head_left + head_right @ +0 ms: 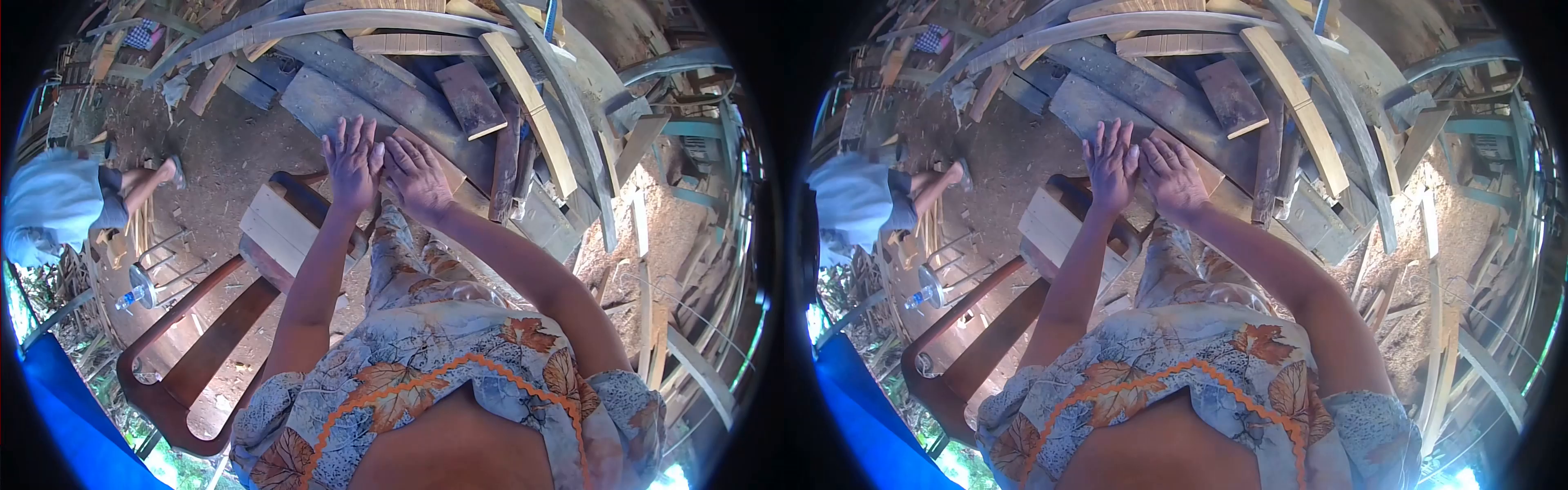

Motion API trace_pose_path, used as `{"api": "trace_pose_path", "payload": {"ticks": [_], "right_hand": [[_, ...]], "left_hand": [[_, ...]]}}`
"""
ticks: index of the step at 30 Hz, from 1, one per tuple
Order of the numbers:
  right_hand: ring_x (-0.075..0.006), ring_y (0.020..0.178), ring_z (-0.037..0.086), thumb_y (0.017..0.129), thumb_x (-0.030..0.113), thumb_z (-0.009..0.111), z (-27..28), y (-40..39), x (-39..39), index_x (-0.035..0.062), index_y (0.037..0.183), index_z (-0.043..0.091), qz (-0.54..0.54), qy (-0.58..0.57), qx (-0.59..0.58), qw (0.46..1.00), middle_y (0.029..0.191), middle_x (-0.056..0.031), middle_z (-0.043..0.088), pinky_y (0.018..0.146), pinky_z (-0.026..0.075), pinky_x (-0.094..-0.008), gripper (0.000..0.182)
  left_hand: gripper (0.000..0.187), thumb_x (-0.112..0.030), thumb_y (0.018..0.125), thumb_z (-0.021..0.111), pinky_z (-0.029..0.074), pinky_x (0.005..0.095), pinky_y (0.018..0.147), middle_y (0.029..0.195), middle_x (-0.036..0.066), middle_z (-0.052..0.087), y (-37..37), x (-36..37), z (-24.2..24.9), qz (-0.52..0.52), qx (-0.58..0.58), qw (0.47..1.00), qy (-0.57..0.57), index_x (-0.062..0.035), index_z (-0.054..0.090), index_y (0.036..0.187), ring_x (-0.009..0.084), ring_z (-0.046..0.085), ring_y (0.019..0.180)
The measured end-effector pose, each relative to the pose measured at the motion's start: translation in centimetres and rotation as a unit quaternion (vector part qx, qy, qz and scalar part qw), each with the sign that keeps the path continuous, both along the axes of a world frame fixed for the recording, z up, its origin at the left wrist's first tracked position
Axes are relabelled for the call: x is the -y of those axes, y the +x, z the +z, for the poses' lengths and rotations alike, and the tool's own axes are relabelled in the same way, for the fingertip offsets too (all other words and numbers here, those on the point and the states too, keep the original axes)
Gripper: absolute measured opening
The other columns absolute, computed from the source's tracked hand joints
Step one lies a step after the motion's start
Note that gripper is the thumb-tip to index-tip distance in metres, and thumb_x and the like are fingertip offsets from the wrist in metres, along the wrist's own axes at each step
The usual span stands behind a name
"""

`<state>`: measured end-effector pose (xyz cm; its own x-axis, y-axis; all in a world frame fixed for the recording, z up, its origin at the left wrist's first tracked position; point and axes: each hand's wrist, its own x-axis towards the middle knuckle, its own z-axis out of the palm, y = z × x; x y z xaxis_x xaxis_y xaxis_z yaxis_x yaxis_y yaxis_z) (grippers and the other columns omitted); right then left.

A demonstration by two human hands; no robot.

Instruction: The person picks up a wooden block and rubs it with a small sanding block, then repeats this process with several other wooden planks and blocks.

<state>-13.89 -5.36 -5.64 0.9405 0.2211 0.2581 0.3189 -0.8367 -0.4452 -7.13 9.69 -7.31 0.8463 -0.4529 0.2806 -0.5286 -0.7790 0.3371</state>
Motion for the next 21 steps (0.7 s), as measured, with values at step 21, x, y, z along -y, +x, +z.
{"api": "trace_pose_path", "payload": {"ticks": [21], "right_hand": [[-0.0301, 0.106, 0.048, 0.085, 0.028, 0.061, -0.2, 0.8, 1.7, 0.0059, 0.132, 0.052, -0.08, -0.024, 0.038, 0.996, 0.121, -0.0113, 0.049, 0.087, 0.04, -0.0423, 0.053]], "left_hand": [[0.05, -0.04, 0.1, 0.043, 0.015, 0.0587, 0.115, 0.151, 0.009, 0.04, 3.3, 3.4, -0.4, -0.029, -0.005, 0.999, 0.027, -0.018, 0.044, 0.145, 0.0336, 0.029, 0.143]]}}
